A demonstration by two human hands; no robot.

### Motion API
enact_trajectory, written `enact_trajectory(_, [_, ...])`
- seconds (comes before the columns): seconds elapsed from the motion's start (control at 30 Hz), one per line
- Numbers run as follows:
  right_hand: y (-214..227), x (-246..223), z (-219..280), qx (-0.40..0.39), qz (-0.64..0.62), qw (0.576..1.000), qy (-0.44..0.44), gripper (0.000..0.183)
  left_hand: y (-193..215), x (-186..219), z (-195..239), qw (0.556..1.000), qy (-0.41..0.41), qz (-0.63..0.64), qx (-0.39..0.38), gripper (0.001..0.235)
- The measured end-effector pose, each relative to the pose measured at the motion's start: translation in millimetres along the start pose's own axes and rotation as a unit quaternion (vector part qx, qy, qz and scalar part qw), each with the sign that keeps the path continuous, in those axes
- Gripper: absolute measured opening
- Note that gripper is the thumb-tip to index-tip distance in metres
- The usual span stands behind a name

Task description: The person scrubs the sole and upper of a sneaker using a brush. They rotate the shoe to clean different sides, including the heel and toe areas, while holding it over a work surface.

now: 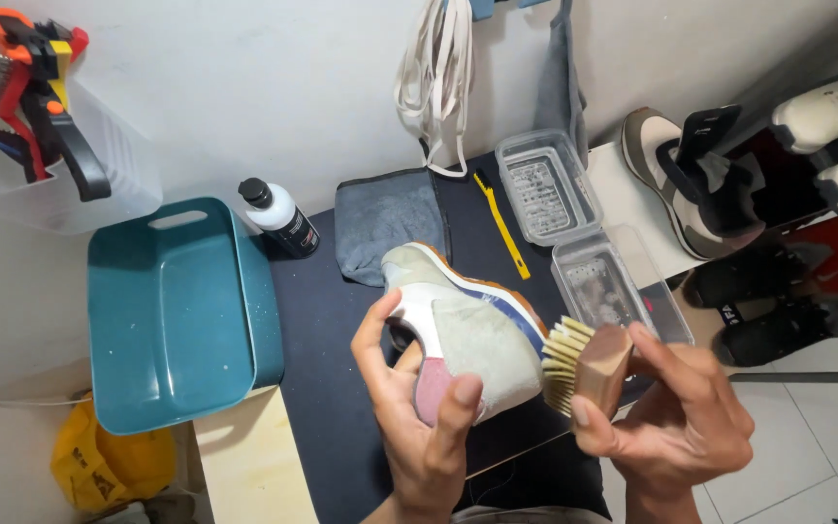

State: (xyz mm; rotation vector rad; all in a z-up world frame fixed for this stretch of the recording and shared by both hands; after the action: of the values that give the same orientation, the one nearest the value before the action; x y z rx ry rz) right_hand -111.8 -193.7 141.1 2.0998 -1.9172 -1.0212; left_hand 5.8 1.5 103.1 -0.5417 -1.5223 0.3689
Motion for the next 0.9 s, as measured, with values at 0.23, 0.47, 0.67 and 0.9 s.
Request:
enact_trajectory(0.23, [19, -16, 17, 0.025, 0.002, 1.000, 0.008, 0.062, 1, 11, 8, 0.993, 0.014, -0.117, 0.028, 0.034])
enact_trajectory(0.47, [9, -35, -12, -0.001, 0.025, 0.999, -0.023, 0.056, -6, 7, 10, 0.985, -0.010, -0.147, -0.085, 0.051])
enact_trajectory(0.67, [-39, -45, -30, -0.111, -0.034, 0.993, -0.037, 0.049, 20, -19, 1, 0.970, -0.051, -0.181, -0.151, 0.048])
enact_trajectory(0.9, [-109, -40, -29, -0.179, -0.054, 0.982, -0.017, 0.048, 58, -64, 0, 0.970, -0.016, -0.179, -0.162, 0.046])
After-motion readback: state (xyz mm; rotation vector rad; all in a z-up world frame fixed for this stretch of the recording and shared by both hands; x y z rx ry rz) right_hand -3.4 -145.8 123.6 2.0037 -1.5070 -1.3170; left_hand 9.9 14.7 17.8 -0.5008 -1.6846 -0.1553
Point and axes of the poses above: each hand's wrist, its own z-axis away from the middle knuckle, its own y-axis out of the back of the hand, x = y × z, the point moved 10 cm from there along -z, towards the middle knuckle, and after that the axes turned 7 degrees about z, right-handed, at the moved point
